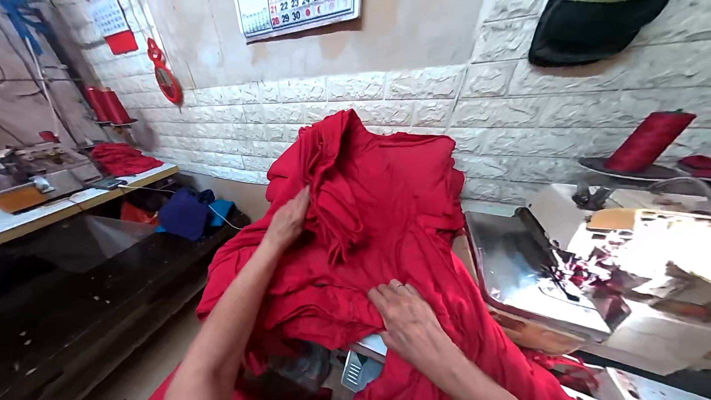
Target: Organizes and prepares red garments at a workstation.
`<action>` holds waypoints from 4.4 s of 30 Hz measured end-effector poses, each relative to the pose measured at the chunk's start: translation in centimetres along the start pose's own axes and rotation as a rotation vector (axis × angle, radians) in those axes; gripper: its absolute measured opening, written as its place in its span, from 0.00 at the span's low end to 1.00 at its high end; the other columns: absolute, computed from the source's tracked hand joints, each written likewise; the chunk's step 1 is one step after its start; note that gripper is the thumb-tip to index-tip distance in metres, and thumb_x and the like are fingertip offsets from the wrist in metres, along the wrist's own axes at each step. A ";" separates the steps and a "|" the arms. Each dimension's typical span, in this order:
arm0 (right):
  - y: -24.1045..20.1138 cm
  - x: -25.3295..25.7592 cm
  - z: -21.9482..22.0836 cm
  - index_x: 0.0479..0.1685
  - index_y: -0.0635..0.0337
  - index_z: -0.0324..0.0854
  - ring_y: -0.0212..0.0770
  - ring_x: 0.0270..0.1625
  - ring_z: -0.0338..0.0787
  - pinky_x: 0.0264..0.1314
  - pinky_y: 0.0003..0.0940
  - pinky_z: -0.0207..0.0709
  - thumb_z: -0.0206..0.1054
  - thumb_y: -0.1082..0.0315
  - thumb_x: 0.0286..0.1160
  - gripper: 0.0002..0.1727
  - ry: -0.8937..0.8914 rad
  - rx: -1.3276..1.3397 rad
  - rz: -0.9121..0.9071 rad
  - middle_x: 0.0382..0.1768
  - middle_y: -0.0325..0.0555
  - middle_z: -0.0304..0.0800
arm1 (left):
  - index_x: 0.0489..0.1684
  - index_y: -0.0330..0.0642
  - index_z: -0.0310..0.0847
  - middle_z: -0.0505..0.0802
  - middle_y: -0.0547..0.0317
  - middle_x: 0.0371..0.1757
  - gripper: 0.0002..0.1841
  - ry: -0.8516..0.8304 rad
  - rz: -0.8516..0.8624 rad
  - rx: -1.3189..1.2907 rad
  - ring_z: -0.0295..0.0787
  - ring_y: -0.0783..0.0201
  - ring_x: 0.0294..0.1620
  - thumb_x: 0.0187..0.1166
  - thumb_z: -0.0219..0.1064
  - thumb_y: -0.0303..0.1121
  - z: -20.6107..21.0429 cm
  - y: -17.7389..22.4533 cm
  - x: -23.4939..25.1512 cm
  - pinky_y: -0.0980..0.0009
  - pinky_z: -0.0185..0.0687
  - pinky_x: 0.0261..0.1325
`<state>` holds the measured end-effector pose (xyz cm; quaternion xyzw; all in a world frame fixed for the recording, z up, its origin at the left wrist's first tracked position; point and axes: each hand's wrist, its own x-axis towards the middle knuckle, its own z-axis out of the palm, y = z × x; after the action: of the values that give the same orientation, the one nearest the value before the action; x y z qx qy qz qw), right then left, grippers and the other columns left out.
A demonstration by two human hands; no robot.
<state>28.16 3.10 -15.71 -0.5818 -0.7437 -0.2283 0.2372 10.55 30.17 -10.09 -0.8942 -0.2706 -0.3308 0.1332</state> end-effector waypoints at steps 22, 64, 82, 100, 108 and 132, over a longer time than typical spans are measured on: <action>0.0 0.6 -0.6 0.52 0.70 0.86 0.66 0.63 0.88 0.61 0.62 0.80 0.81 0.75 0.44 0.27 -0.210 0.056 0.147 0.60 0.64 0.89 | 0.68 0.38 0.84 0.92 0.48 0.62 0.23 -0.244 -0.411 -0.453 0.89 0.56 0.65 0.92 0.52 0.45 -12.6 -1.0 -12.2 0.49 0.79 0.72; 1.7 0.7 -3.6 0.54 0.68 0.87 0.61 0.55 0.91 0.58 0.58 0.76 0.53 0.61 0.84 0.21 -0.250 0.469 0.199 0.48 0.64 0.92 | 0.71 0.32 0.82 0.86 0.44 0.75 0.30 0.014 -0.235 -0.041 0.81 0.48 0.78 0.85 0.57 0.50 -8.0 0.8 -24.5 0.39 0.63 0.82; -3.4 2.0 -1.3 0.84 0.73 0.65 0.64 0.78 0.79 0.75 0.63 0.66 0.68 0.22 0.59 0.65 -0.571 -0.091 0.119 0.79 0.69 0.75 | 0.61 0.25 0.85 0.92 0.34 0.60 0.19 -0.028 -0.279 -0.096 0.87 0.37 0.69 0.70 0.69 0.20 -7.7 -1.8 -19.4 0.33 0.50 0.87; -1.1 6.4 -2.8 0.66 0.68 0.82 0.68 0.66 0.86 0.63 0.68 0.73 0.63 0.29 0.74 0.46 -0.617 0.084 0.388 0.59 0.68 0.89 | 0.42 0.36 0.91 0.93 0.38 0.40 0.16 -0.302 -0.625 -0.272 0.90 0.37 0.49 0.72 0.78 0.41 -9.4 -4.5 -13.0 0.31 0.74 0.56; -2.4 3.8 -1.3 0.56 0.78 0.81 0.65 0.63 0.88 0.64 0.60 0.75 0.74 0.72 0.65 0.21 -0.465 -0.136 0.123 0.56 0.68 0.88 | 0.52 0.38 0.91 0.94 0.37 0.47 0.18 -0.282 -0.675 -0.270 0.89 0.35 0.55 0.70 0.78 0.39 -9.3 -3.8 -13.4 0.28 0.73 0.60; -3.5 15.9 -9.4 0.50 0.58 0.79 0.62 0.36 0.86 0.30 0.63 0.70 0.75 0.63 0.65 0.17 0.145 0.392 0.155 0.31 0.57 0.85 | 0.77 0.24 0.68 0.84 0.32 0.72 0.39 0.608 -0.737 0.125 0.75 0.32 0.78 0.62 0.73 0.37 -2.7 1.8 -19.8 0.21 0.40 0.82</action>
<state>22.21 8.56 1.23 -0.5620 -0.7078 -0.1020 0.4155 -2.45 19.73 -21.31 -0.5918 -0.5376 -0.5855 0.1338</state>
